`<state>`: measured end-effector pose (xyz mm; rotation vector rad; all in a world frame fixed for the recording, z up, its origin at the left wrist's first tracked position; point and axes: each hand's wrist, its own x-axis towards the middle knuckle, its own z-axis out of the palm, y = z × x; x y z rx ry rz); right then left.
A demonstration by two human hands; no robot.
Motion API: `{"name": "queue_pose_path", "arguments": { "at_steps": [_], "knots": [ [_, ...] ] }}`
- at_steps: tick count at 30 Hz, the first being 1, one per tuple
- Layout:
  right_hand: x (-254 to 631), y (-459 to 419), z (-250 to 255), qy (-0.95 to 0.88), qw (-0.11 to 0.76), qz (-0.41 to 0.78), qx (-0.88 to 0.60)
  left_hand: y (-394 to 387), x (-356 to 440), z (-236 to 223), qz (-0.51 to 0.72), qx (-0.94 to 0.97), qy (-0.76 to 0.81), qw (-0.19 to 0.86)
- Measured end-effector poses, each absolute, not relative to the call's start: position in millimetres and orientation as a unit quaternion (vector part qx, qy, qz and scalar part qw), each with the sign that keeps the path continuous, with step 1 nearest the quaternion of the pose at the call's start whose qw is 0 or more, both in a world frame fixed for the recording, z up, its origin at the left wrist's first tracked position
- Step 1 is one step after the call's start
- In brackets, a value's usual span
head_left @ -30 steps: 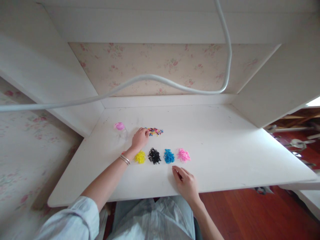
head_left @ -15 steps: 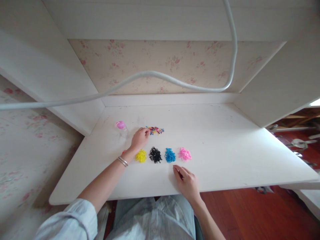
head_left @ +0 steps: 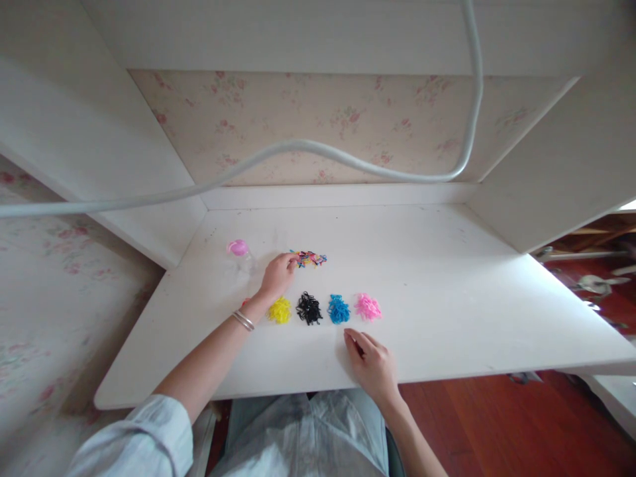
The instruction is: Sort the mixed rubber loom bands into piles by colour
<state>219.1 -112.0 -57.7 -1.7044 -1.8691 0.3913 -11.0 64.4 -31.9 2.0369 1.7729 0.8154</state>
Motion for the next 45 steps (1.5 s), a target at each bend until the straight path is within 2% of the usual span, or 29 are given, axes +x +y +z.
{"name": "queue_pose_path", "arguments": {
  "at_steps": [7, 14, 20, 28, 37, 40, 45],
  "knots": [
    [219, -112, -58, -0.701, 0.278, 0.147, -0.639, 65, -14, -32, 0.304, 0.703, 0.622, 0.164],
    [219, -111, -59, -0.702, 0.275, 0.149, -0.64, 52, -23, -12, 0.315, 0.693, 0.621, 0.185],
    [220, -110, -59, -0.71, 0.27, 0.14, -0.635, 9, -35, 0, 0.293, 0.699, 0.627, 0.18],
    [219, -110, -58, -0.71, 0.253, 0.15, -0.64, -54, -43, -21, 0.264, 0.725, 0.624, 0.126],
    [207, -96, -27, -0.676, 0.324, 0.252, -0.612, -67, -58, -15, 0.314, 0.67, 0.65, 0.175],
    [188, -73, -4, -0.718, 0.291, 0.225, -0.591, -83, -67, -12, 0.351, 0.635, 0.663, 0.185],
    [144, -19, 16, -0.776, 0.117, 0.162, -0.598, -112, -91, -27, 0.389, 0.56, 0.705, 0.195]
  ]
}}
